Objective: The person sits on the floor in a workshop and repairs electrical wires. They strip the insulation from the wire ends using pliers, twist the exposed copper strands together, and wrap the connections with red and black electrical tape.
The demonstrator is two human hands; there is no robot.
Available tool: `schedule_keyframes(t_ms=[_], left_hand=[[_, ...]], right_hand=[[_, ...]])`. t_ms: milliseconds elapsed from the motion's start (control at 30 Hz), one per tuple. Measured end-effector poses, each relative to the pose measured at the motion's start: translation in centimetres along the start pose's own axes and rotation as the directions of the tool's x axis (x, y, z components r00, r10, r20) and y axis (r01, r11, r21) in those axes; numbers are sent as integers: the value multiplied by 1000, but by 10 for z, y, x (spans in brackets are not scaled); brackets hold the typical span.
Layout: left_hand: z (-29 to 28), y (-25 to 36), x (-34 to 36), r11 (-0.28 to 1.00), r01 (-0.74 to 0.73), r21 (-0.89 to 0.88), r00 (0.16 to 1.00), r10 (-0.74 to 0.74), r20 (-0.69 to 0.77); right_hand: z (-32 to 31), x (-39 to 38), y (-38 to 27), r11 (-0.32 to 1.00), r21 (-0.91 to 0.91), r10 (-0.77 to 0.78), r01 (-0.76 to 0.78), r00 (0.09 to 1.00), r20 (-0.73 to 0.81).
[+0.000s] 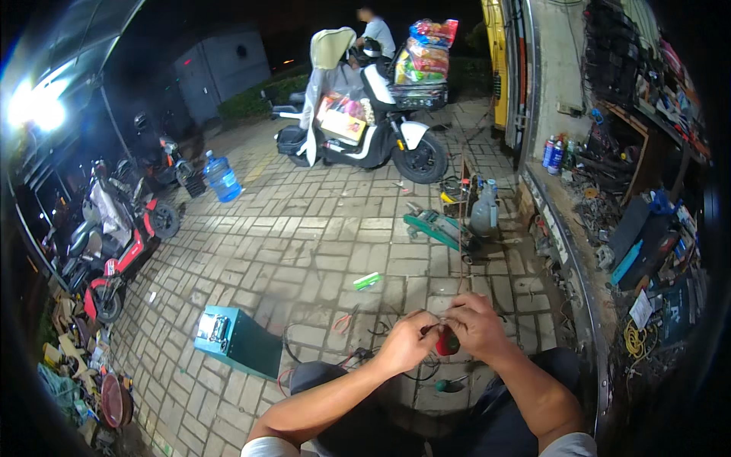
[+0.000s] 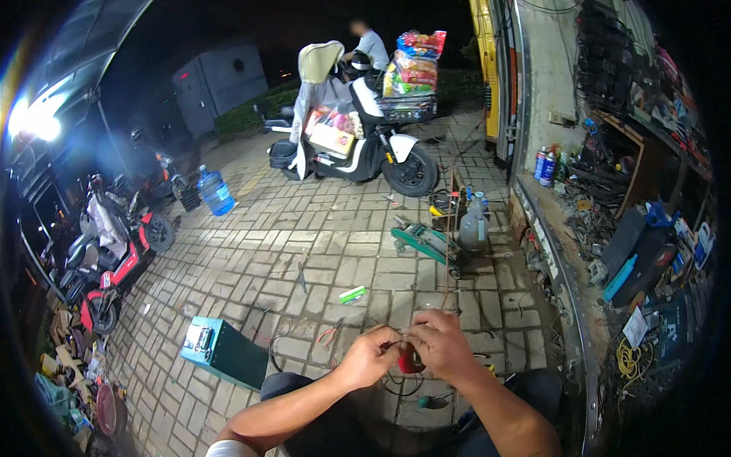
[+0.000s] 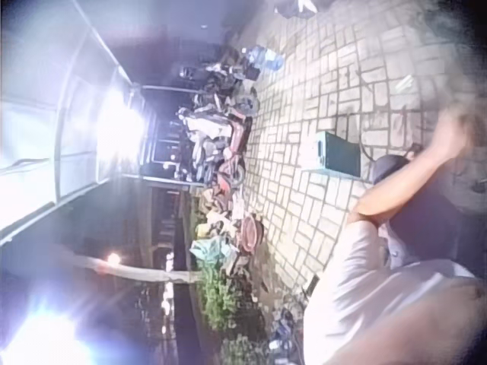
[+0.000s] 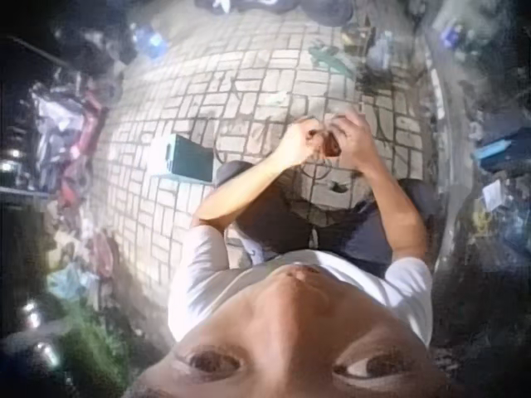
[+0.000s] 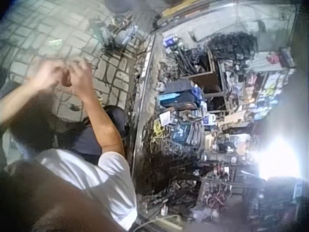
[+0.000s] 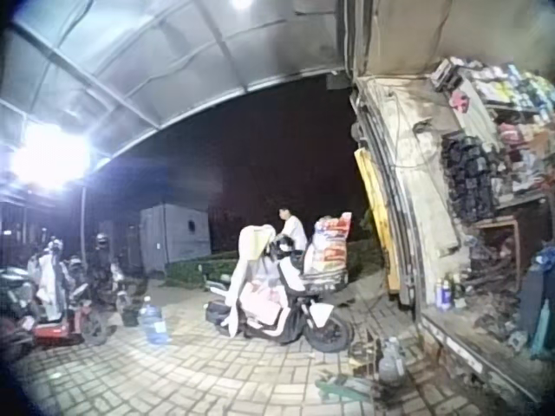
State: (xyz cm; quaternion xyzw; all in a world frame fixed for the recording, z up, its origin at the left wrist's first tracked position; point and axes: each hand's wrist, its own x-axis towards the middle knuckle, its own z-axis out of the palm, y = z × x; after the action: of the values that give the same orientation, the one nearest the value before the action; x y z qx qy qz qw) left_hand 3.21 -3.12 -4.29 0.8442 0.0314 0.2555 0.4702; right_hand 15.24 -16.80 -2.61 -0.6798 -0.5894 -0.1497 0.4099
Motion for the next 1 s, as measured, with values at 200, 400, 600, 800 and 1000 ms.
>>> schedule_keyframes(t_ms=[200, 400, 600, 800, 1000], left_hand=[[4, -20, 0, 705, 396, -588, 900, -424, 98], [3, -23, -5, 487, 503, -714, 854, -407, 324], [4, -21, -5, 504, 502, -703, 848, -446, 285], [-1, -24, -5, 604, 509, -614, 858, -412, 306], [3, -20, -3, 748, 467, -471, 884, -399, 243]], right_hand=[[-7, -11, -29, 930, 3, 363, -367, 920, 147], [0, -20, -3, 805, 320, 355, -499, 838, 414], [3, -21, -4, 758, 240, 422, -607, 736, 529], [-7, -1, -28, 454, 419, 426, -786, 605, 673], [-2, -5, -29, 551, 368, 473, -749, 644, 602]])
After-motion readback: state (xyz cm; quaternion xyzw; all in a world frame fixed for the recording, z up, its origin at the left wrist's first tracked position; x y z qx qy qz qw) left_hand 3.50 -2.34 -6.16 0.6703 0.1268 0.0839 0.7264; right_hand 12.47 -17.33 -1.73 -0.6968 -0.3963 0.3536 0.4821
